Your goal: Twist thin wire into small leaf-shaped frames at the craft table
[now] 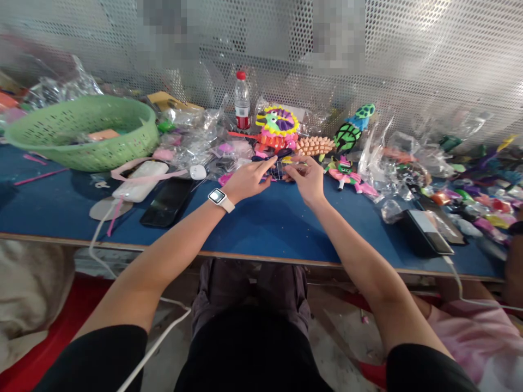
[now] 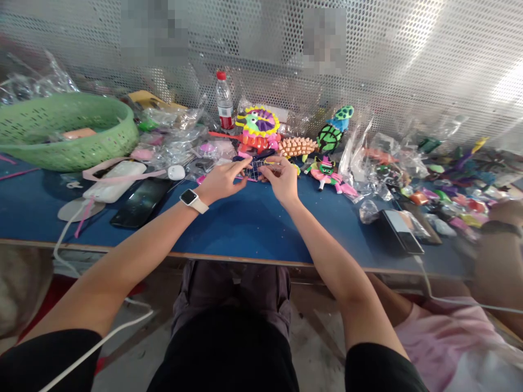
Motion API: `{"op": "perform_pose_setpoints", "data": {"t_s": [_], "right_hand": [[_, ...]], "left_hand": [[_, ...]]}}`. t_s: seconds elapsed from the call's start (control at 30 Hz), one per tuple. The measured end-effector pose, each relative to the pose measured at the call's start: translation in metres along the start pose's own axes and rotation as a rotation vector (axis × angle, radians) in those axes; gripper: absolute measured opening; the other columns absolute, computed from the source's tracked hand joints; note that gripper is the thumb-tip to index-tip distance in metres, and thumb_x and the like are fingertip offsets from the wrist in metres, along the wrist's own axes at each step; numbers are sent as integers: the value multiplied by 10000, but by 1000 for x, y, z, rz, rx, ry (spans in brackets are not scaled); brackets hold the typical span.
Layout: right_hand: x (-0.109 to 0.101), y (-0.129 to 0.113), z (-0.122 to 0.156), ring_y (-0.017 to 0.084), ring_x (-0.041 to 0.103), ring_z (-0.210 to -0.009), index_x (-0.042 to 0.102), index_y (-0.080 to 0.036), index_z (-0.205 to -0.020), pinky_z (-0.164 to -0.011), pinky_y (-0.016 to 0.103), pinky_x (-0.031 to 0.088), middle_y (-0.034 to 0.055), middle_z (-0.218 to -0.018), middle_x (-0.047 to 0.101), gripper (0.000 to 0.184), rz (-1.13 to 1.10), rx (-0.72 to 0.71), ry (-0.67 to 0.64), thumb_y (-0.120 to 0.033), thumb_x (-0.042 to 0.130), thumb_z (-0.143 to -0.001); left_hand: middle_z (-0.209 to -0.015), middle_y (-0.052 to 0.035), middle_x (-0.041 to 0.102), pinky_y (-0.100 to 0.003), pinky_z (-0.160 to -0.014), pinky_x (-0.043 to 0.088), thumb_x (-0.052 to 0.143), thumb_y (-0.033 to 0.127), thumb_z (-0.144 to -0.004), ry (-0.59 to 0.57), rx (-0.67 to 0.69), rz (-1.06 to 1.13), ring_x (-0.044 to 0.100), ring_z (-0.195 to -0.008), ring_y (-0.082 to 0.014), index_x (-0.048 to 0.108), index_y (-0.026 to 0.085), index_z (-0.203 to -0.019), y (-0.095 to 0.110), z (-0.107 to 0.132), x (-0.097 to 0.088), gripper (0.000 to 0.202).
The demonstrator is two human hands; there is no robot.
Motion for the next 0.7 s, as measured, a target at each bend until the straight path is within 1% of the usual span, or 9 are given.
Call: {"op": "perform_pose_setpoints", "data": {"t_s": [0.07, 0.17, 0.23, 0.33, 0.4, 0.53, 0.7], "right_hand": [[1, -1, 0, 186, 826, -729, 697, -297, -1074, -727, 338, 718, -15, -864, 831, 451, -6, -10, -9, -460, 1025, -812], [4, -1, -1, 171, 797, -673, 695, -296, -1044, -684, 326, 702, -17, -850, 843, 487, -41, -19, -46, -496, 1048, -775], [5, 0, -1, 164, 784, -651, 696, -295, -1024, -662, 318, 691, -21, -842, 848, 506, -66, -22, -67, -514, 1062, -754], [5, 2, -2, 161, 777, -652, 701, -290, -1025, -667, 319, 687, -16, -843, 845, 513, -74, -6, -79, -520, 1070, -752], [4, 5, -2, 162, 778, -665, 704, -286, -1035, -682, 325, 692, -7, -856, 842, 507, -60, 23, -76, -507, 1069, -761], [5, 9, -1, 163, 779, -667, 704, -282, -1043, -678, 329, 700, -1, -866, 836, 511, -52, 73, -75, -508, 1062, -758], [9, 9, 1, 161, 790, -657, 692, -284, -1056, -633, 311, 693, -6, -880, 842, 548, -95, 86, -108, -538, 1068, -747]], "left_hand": [[-1450, -222, 834, -499, -1105, 695, 614, 207, -1095, -6, 35, -51, 842, -1275, -330, 603, 115, -1711, 4, -1, 1, 622], [-1454, -224, 835, -511, -1117, 693, 629, 190, -1068, -7, 60, -85, 842, -1282, -339, 658, 110, -1649, 9, -1, 1, 587], [-1457, -220, 835, -524, -1125, 691, 652, 183, -1045, -12, 63, -87, 843, -1288, -347, 667, 116, -1638, 9, -1, 0, 596], [-1471, -231, 829, -538, -1131, 686, 652, 186, -1047, -12, 71, -76, 839, -1312, -359, 667, 102, -1633, 9, -1, -2, 593], [-1451, -233, 836, -544, -1121, 687, 644, 200, -1056, -4, 74, -70, 843, -1296, -360, 685, 96, -1609, 9, -1, -3, 564], [-1370, -193, 872, -521, -1089, 688, 655, 221, -1045, 0, 65, -80, 861, -1217, -341, 714, 136, -1577, 7, 0, -2, 542], [-1316, -190, 885, -493, -1026, 692, 610, 236, -1061, 23, 50, -76, 871, -1156, -332, 712, 116, -1582, 6, 0, -2, 544]]}}
Point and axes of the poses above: each hand's wrist, its own z-axis away from the middle knuckle, its own x-axis out of the palm, y = z × x, the point moved 10 cm from there along -z, towards the middle knuckle
